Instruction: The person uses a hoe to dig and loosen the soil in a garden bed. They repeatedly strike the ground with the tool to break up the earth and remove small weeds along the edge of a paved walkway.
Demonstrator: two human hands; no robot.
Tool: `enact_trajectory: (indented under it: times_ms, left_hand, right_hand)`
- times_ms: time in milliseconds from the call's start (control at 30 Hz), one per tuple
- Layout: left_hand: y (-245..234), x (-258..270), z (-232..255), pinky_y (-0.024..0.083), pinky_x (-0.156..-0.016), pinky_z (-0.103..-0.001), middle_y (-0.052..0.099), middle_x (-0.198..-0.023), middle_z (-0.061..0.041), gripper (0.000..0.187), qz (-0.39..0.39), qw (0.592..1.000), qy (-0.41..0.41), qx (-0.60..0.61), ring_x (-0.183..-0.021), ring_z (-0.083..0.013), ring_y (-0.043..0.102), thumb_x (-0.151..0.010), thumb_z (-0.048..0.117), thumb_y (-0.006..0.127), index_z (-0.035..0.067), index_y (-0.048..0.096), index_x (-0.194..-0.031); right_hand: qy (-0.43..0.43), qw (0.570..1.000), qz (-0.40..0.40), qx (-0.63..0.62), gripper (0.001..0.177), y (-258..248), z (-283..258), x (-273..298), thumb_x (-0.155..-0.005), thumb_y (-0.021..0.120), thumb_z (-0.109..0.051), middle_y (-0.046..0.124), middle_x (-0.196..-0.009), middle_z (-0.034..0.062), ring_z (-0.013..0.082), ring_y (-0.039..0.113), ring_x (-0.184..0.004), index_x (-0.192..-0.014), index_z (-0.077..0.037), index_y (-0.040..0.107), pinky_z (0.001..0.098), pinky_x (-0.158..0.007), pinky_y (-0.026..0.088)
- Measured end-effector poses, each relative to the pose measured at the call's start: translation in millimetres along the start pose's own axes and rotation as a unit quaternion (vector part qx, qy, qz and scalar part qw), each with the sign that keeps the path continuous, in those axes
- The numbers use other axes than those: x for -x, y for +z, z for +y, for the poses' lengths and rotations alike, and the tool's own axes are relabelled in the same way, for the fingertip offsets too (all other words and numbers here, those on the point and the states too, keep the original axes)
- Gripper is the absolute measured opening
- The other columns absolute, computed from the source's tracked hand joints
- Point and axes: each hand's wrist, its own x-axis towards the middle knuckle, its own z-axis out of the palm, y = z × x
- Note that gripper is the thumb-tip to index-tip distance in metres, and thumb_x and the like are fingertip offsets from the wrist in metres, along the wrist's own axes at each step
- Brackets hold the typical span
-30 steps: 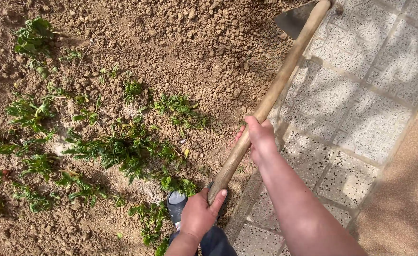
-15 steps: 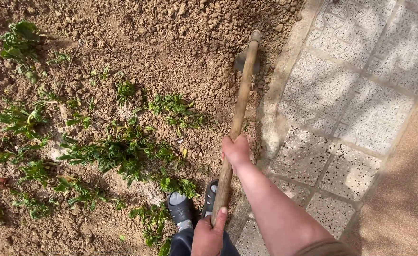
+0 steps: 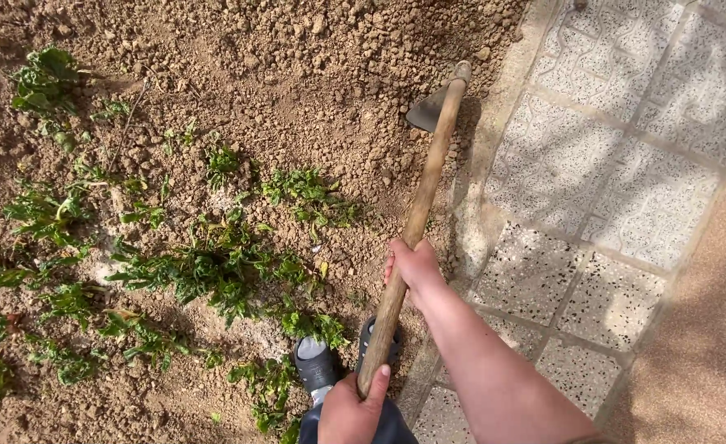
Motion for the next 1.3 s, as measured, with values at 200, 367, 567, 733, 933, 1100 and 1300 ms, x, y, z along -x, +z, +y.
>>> enact_trajectory:
  times_ms: [200, 367, 567, 733, 933, 1100, 1300]
  left_hand:
    - [-13, 0, 10, 0.052, -0.077, -0.044, 0.075, -0.088, -0.011, 0.068, 0.03, 0.993, 0.047, -0.108, -0.094, -0.0351, 0.071, -0.084, 0.085, 0.046, 0.022, 0.066, -0.097]
    - [-24, 2, 52, 0.052, -0.072, -0.051, 0.074, -0.08, -0.011, 0.062, 0.091, 0.977, 0.16, -0.109, -0.085, -0.0413, 0.07, -0.087, 0.081, 0.05, 0.021, 0.06, -0.095]
    - [-22, 7, 87, 0.054, -0.06, -0.048, 0.072, -0.074, -0.007, 0.06, 0.087, 0.968, 0.213, -0.105, -0.073, -0.0326, 0.072, -0.092, 0.077, 0.046, 0.019, 0.06, -0.098]
    - [-15, 19, 77, 0.055, -0.078, -0.042, 0.076, -0.086, -0.006, 0.065, 0.029, 0.992, 0.096, -0.075, -0.09, -0.0309, 0.073, -0.087, 0.081, 0.046, 0.022, 0.068, -0.102]
    - [11, -5, 22, 0.053, -0.087, -0.041, 0.077, -0.099, -0.012, 0.071, -0.018, 0.998, -0.034, -0.04, -0.103, -0.0344, 0.071, -0.086, 0.081, 0.05, 0.017, 0.074, -0.105]
    - [11, -8, 15, 0.053, -0.088, -0.042, 0.078, -0.098, -0.013, 0.072, 0.005, 0.998, -0.032, -0.052, -0.104, -0.0354, 0.071, -0.084, 0.082, 0.051, 0.019, 0.077, -0.104]
    - [-4, 7, 29, 0.053, -0.087, -0.04, 0.078, -0.098, -0.008, 0.068, -0.007, 0.996, -0.049, -0.069, -0.101, -0.0318, 0.071, -0.086, 0.083, 0.048, 0.021, 0.074, -0.098]
  right_hand:
    - [-0.018, 0.999, 0.041, 0.007, 0.014, -1, -43, 45, -0.102, 0.053, -0.013, 0.055, -0.078, 0.0102, 0.0215, 0.054, -0.061, -0.112, -0.007, 0.043, 0.0398, -0.054, 0.055]
    - [-0.064, 0.993, 0.096, -0.033, 0.019, 0, -100, 70, -0.097, 0.055, -0.012, 0.053, -0.076, 0.0077, 0.0172, 0.052, -0.057, -0.111, -0.01, 0.042, 0.0343, -0.049, 0.05]
    - [-0.166, 0.98, 0.109, -0.022, 0.022, -6, -132, 78, -0.096, 0.058, -0.019, 0.053, -0.071, 0.0065, 0.0174, 0.053, -0.053, -0.105, -0.01, 0.04, 0.034, -0.045, 0.049]
    - [-0.144, 0.985, 0.094, -0.012, 0.015, -5, -91, 46, -0.098, 0.056, -0.014, 0.055, -0.072, 0.0079, 0.0172, 0.051, -0.051, -0.106, -0.009, 0.044, 0.0325, -0.044, 0.047]
    - [-0.04, 0.999, 0.013, 0.018, 0.014, -7, 9, -23, -0.102, 0.056, -0.014, 0.051, -0.077, 0.0077, 0.019, 0.05, -0.06, -0.109, -0.006, 0.046, 0.0349, -0.052, 0.051]
    - [-0.024, 1.0, -0.003, -0.008, 0.017, -7, 20, -33, -0.102, 0.057, -0.011, 0.05, -0.076, 0.0093, 0.0207, 0.051, -0.058, -0.113, -0.005, 0.046, 0.0371, -0.046, 0.053]
    - [-0.001, 1.0, -0.012, -0.02, 0.02, -6, 3, -14, -0.103, 0.054, -0.014, 0.05, -0.079, 0.0083, 0.0212, 0.052, -0.064, -0.118, -0.008, 0.043, 0.0388, -0.058, 0.054]
